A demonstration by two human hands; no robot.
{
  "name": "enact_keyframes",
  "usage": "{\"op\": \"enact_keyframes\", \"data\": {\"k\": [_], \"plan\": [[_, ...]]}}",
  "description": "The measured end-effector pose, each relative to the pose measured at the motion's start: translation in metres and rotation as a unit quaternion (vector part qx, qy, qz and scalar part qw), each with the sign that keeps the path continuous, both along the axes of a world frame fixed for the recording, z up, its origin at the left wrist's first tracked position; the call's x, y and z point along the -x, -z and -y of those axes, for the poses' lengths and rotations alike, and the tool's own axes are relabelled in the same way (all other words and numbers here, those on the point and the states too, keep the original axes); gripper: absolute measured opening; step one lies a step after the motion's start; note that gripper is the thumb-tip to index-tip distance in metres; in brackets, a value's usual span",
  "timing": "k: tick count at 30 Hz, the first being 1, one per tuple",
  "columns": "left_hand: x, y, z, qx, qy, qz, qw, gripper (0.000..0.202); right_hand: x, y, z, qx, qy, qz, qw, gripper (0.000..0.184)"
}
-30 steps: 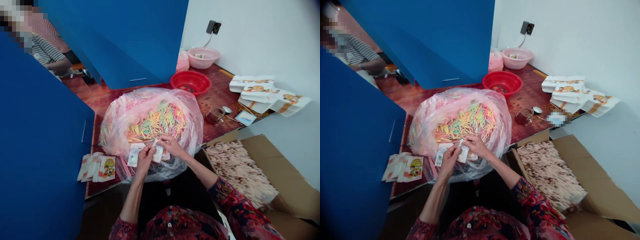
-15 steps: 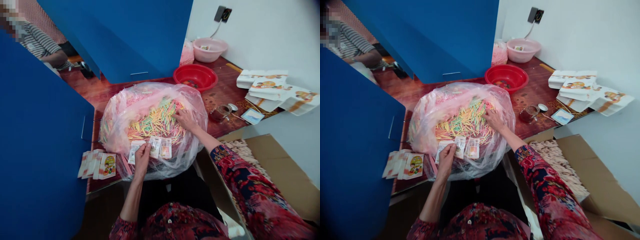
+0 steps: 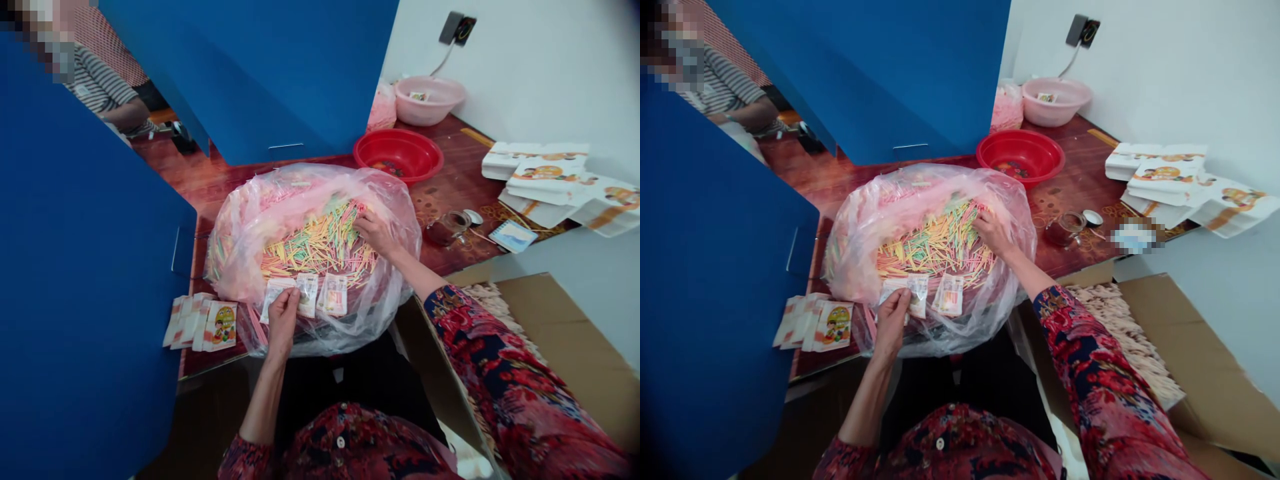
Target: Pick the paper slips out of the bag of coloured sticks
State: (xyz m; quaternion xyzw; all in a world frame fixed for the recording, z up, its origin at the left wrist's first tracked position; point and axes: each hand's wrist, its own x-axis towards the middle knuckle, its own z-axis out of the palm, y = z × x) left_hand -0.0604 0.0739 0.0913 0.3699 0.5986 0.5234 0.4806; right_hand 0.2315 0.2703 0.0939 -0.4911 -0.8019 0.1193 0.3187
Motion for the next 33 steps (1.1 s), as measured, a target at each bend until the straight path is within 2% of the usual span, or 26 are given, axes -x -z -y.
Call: {"op": "enact_keyframes", "data": {"k": [3, 5, 8, 10, 14, 18, 20, 22, 25, 27, 30, 33], "plan": [[-0.001, 0.001, 0.002, -0.003, -0.004, 0.008, 1.000, 0.041, 0.000, -0.013, 0.008, 0.003, 0.065, -0.085, 0.994, 0.018], [-0.002, 0.000, 0.002, -0.004, -0.006, 0.015, 1.000, 0.041, 0.001, -0.022, 0.013, 0.031, 0.111, -0.132, 0.984, 0.017], [-0.006, -0.004, 0.002, -0.009, -0.009, 0.027, 1.000, 0.042, 0.006, -0.028, 0.026, 0.076, 0.117, -0.172, 0.975, 0.016], [-0.009, -0.007, 0.001, -0.013, -0.012, 0.033, 0.999, 0.041, 0.014, -0.023, 0.037, 0.080, 0.091, -0.162, 0.979, 0.013], [-0.016, -0.014, 0.002, -0.011, -0.010, 0.039, 0.999, 0.040, 0.033, -0.004, 0.059, 0.082, 0.040, -0.088, 0.992, 0.008], [-0.019, -0.017, 0.002, -0.010, -0.007, 0.045, 0.999, 0.037, 0.038, 0.001, 0.065, 0.077, 0.042, -0.082, 0.993, 0.008], [-0.020, -0.018, 0.001, -0.010, -0.011, 0.045, 0.999, 0.037, 0.037, -0.006, 0.064, 0.085, 0.061, -0.133, 0.986, 0.007], [-0.022, -0.017, -0.001, -0.004, -0.011, 0.042, 0.999, 0.039, 0.039, -0.017, 0.066, 0.115, 0.086, -0.228, 0.963, 0.010], [-0.027, -0.014, -0.004, 0.001, 0.002, 0.048, 0.999, 0.043, 0.051, -0.039, 0.080, 0.186, 0.079, -0.395, 0.896, 0.025], [-0.030, -0.012, -0.004, 0.001, 0.009, 0.057, 0.998, 0.044, 0.063, -0.054, 0.094, 0.219, 0.042, -0.447, 0.866, 0.031], [-0.031, -0.011, -0.003, -0.006, 0.018, 0.061, 0.998, 0.043, 0.078, -0.075, 0.114, 0.237, -0.010, -0.433, 0.870, 0.032], [-0.028, -0.011, 0.000, -0.019, 0.044, 0.062, 0.997, 0.043, 0.082, -0.086, 0.124, 0.252, -0.037, -0.393, 0.884, 0.032]]}}
